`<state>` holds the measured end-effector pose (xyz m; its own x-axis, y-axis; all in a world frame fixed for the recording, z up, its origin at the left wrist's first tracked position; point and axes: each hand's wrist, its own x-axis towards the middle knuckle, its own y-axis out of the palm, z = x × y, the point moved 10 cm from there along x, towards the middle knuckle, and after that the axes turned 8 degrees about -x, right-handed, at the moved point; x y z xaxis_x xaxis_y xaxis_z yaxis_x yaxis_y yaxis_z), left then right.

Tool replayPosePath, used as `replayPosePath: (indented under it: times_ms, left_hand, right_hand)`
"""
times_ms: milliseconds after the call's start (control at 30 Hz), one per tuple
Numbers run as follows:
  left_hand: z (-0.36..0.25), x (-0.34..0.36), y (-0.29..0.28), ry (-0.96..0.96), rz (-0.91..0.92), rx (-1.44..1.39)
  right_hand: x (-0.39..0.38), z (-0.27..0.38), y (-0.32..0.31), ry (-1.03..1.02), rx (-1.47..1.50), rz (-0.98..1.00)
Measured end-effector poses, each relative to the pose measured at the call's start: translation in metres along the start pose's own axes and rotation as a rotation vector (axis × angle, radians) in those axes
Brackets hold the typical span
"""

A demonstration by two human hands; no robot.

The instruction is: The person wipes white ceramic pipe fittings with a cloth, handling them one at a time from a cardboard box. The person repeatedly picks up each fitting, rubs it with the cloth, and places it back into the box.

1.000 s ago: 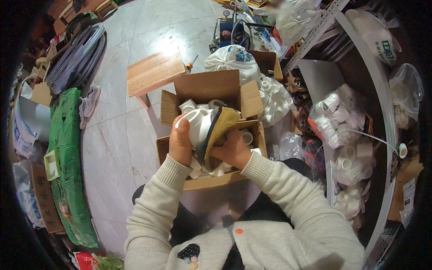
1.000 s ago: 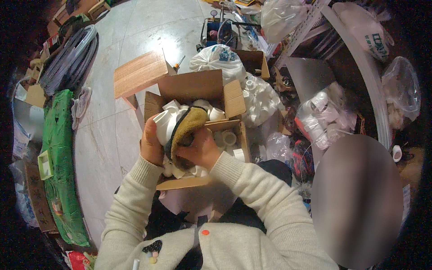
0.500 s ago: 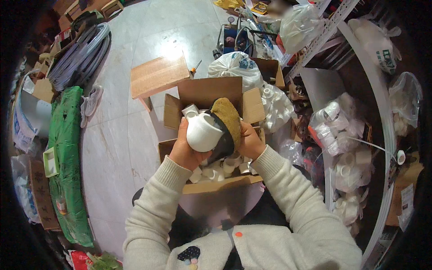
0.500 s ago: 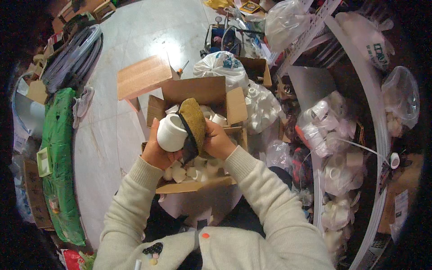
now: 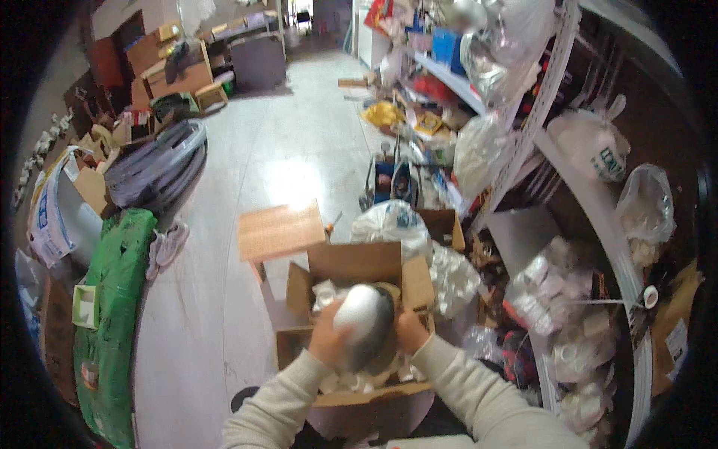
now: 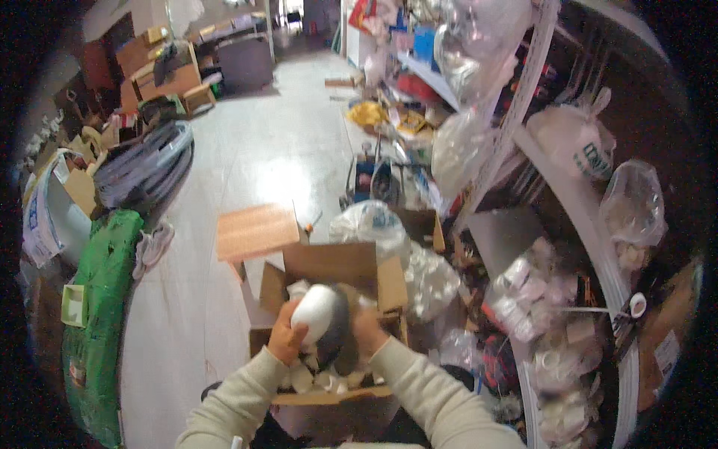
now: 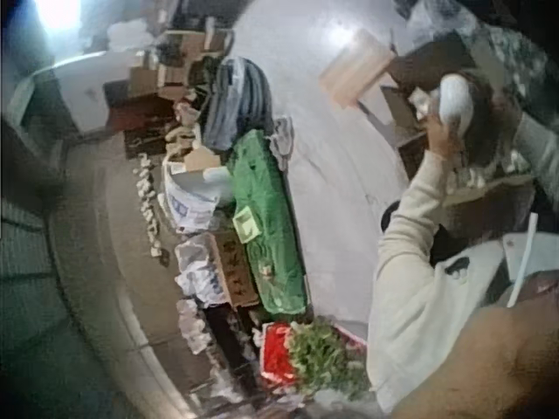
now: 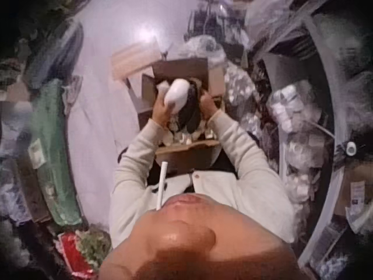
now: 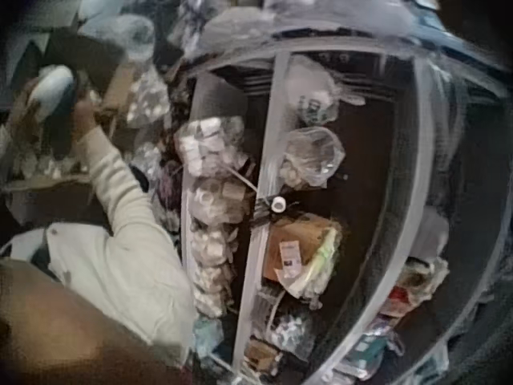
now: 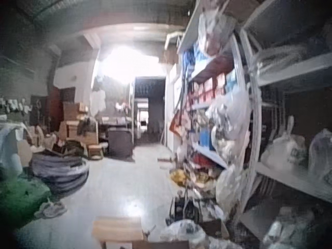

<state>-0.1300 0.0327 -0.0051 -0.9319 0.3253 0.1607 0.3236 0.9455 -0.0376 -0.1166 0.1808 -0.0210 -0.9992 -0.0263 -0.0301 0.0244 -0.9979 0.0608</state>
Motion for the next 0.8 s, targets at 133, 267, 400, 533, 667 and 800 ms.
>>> replayPosePath:
  times_ms: [133, 267, 400, 533, 667, 800]
  left_hand:
    - [-0.014, 0.014, 0.028, -0.053, 0.142, 0.018]
    - [-0.029, 0.008, 0.025, -0.03, 0.003, -0.056]
    - [0.027, 0.005, 0.019, -0.003, 0.008, -0.073]
    - [0.078, 0.001, 0.019, -0.178, 0.049, -0.28]
    - [0.04, -0.003, 0.051, -0.575, -0.02, -0.816]
    - [0.048, -0.009, 0.042, -0.509, 0.004, -0.702]
  right_hand:
    - [0.009, -0.076, -0.018, 0.32, 0.191, -0.049]
    - [0.003, -0.002, -0.008, -0.112, -0.399, -0.054]
    - [-0.011, 0.023, 0.024, -0.401, -0.918, 0.042]
    - [-0.027, 0.055, 0.051, -0.52, -1.222, 0.037]
    - [-0.005, -0.02, -0.01, -0.306, -0.61, -0.112]
    - [0.007, -0.021, -0.019, -0.061, -0.019, -0.162]
